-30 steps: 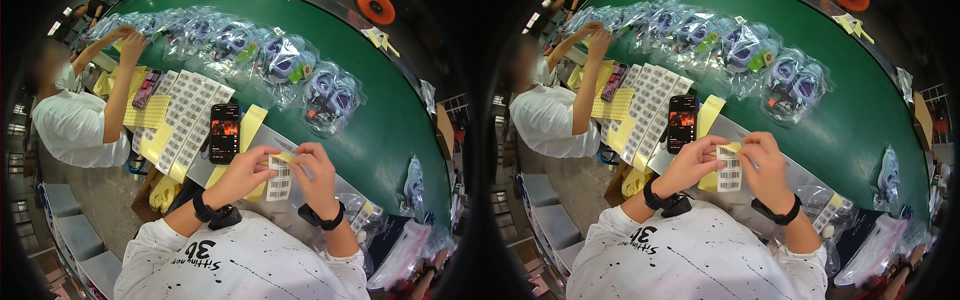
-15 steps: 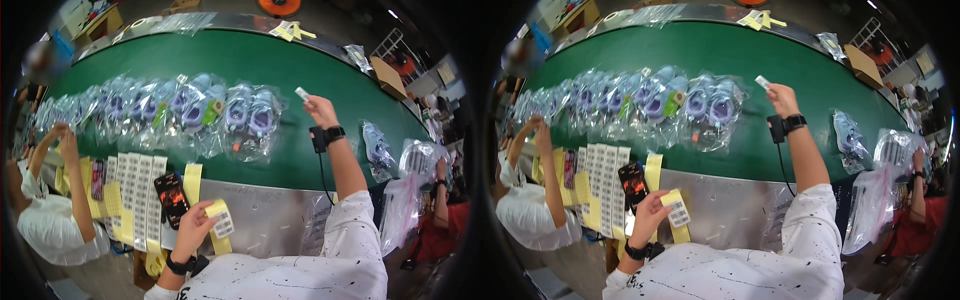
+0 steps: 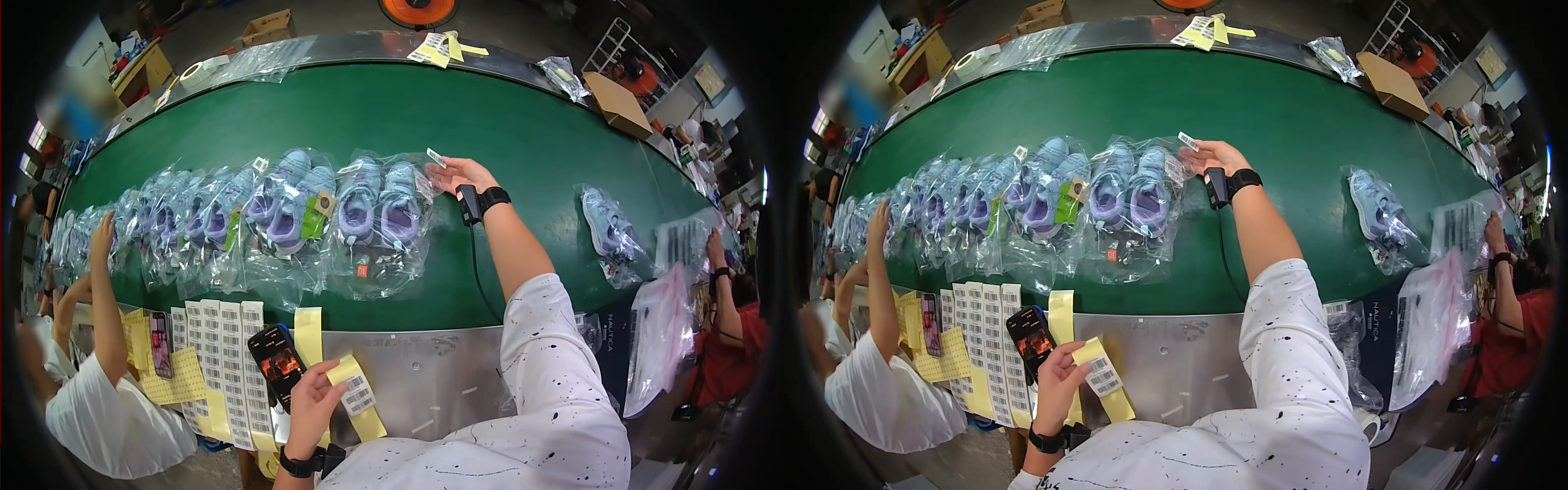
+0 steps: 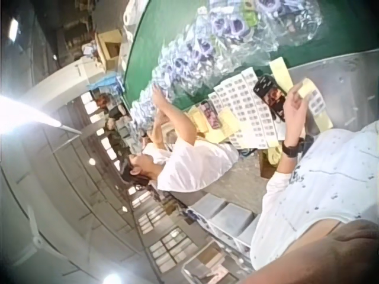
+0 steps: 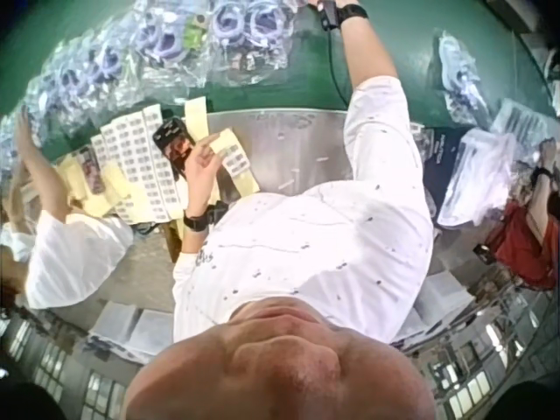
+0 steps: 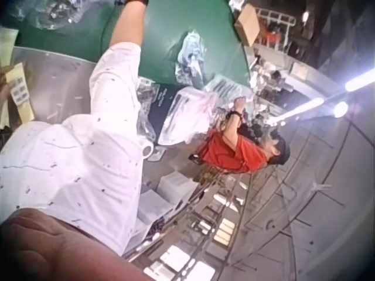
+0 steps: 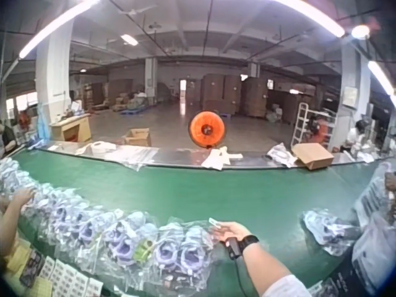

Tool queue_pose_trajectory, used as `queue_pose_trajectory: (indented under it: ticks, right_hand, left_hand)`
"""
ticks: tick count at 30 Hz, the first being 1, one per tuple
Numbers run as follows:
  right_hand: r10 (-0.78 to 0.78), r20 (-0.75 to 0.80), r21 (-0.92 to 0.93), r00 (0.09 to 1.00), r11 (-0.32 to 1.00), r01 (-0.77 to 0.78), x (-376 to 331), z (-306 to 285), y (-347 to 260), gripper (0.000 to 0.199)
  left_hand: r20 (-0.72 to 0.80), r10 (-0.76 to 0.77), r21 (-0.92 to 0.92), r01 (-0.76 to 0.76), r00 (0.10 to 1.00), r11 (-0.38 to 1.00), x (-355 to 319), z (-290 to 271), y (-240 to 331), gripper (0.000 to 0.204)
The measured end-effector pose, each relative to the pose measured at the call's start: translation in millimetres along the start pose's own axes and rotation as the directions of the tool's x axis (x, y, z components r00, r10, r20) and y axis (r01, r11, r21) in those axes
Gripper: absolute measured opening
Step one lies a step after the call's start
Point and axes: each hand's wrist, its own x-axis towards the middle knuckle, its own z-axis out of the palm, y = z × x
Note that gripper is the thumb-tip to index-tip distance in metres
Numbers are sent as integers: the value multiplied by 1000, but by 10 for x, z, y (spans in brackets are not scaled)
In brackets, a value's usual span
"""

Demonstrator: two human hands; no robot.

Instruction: The person applies barcode labels to plastic-wrapped footwear packages on a green conveyor belt. They peel labels from sheets, place them on the packages, and use a handheld scanner to scan the barcodes.

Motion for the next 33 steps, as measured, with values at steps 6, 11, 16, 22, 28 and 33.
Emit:
queue_pose_trajectory:
  ticks: [6, 11, 16, 22, 28, 33]
  right_hand:
    - [-84, 13, 1, 996, 996, 84, -16, -43, -26, 23]
    - [-137, -5, -145, 991, 980, 135, -65, 78, -39, 20]
    - [-111, -14, -157, 994, 982, 108, -56, 100, -68, 20]
    - [-211, -110, -219, 971, 958, 184, 10, 150, 29, 19]
    - [-232, -121, -196, 965, 959, 206, 49, 111, 26, 18]
    - [-302, -212, -189, 929, 946, 264, 4, 184, 96, 16]
  left_hand:
    - [15, -9, 11, 8, 1000, 1000, 55, 71, -23, 38]
    - [25, -10, 19, 10, 1000, 1000, 63, 110, -29, 38]
    - [28, 2, 15, -3, 1000, 1000, 47, 158, -14, 39]
    - [18, 6, 28, -6, 1000, 1000, 22, 196, -24, 38]
    - [30, 16, 14, -16, 999, 1000, 26, 256, -19, 38]
    - [28, 10, 10, -10, 1000, 1000, 34, 300, -48, 38]
